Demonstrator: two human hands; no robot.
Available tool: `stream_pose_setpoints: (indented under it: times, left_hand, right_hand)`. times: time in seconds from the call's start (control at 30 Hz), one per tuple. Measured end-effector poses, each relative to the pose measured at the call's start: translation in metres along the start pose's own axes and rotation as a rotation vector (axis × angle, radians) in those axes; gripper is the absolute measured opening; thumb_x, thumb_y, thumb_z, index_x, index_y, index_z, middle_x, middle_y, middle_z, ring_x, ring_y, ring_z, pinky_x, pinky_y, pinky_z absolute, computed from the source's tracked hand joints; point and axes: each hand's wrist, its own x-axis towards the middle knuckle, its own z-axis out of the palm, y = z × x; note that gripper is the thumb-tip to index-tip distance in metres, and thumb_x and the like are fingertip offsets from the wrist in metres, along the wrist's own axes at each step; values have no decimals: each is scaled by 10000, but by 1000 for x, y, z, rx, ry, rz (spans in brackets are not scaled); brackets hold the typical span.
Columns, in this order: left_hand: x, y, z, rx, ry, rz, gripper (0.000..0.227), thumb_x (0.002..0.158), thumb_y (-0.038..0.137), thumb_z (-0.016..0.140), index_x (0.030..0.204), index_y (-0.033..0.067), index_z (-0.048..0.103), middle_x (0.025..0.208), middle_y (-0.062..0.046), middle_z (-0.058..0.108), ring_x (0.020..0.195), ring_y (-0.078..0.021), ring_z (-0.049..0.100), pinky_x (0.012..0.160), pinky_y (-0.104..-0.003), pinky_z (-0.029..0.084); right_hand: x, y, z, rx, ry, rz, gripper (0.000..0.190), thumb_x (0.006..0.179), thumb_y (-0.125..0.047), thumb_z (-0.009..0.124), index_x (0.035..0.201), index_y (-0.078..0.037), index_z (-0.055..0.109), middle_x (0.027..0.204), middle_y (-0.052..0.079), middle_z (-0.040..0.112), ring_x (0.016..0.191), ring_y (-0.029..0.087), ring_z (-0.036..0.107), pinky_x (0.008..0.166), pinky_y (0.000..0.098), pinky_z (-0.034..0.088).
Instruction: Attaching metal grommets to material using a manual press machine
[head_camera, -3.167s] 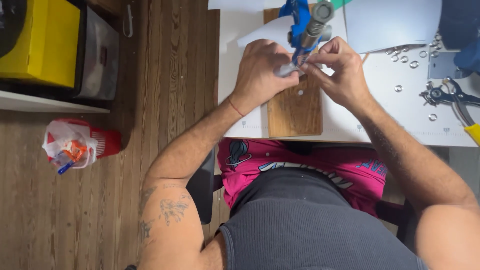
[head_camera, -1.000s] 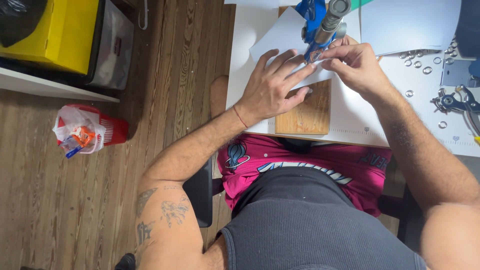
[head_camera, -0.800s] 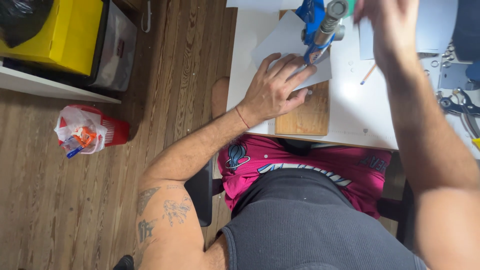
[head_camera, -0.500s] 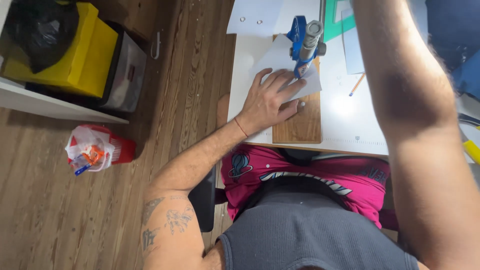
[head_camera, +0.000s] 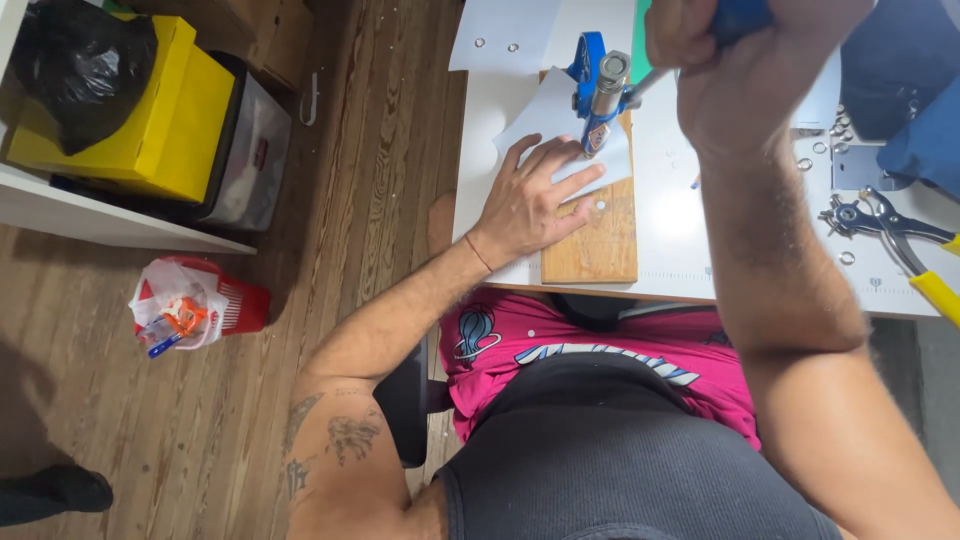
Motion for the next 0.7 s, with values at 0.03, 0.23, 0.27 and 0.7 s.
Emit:
stream_pose_setpoints:
  times: [0.03, 0.23, 0.27, 0.7]
  left_hand:
    - [1, -1, 0, 0, -25, 15, 359, 911, 331, 777, 1231, 169, 754, 1302, -147, 656, 1240, -305, 606, 1147, -519, 366]
    - [10, 1, -11, -14, 90, 57, 234, 890, 351, 766, 986, 144, 815, 1125, -135, 724, 1155, -317, 603, 1085, -513, 407]
    - [11, -2, -15, -10, 96, 59, 234, 890, 351, 766, 986, 144, 815, 1125, -135, 724, 1155, -317, 603, 1085, -513, 407]
    - [134, -58, 0, -1067, 57, -416, 649, 982, 523, 413, 746, 44, 781, 848, -105, 766, 909, -225, 724, 949, -340, 491]
  right_hand:
    - [-5, -4, 3, -6, 5, -16, 565, 1073, -542, 388, 848, -24, 396, 633, 106, 241, 551, 224, 300, 574, 341, 265]
    - [-2, -23, 3, 56, 34, 132, 480, 973, -441, 347, 675, -65, 343, 635, 115, 329, 527, 266, 341, 518, 353, 245]
    - [-2, -28, 5, 54, 28, 127, 480, 973, -441, 347, 675, -65, 343, 635, 115, 329, 527, 266, 341, 518, 353, 245]
    - [-22, -35, 27, 81, -111, -463, 113, 944, -113, 412, 878, -159, 492, 535, 92, 382, 416, 234, 326, 438, 376, 237]
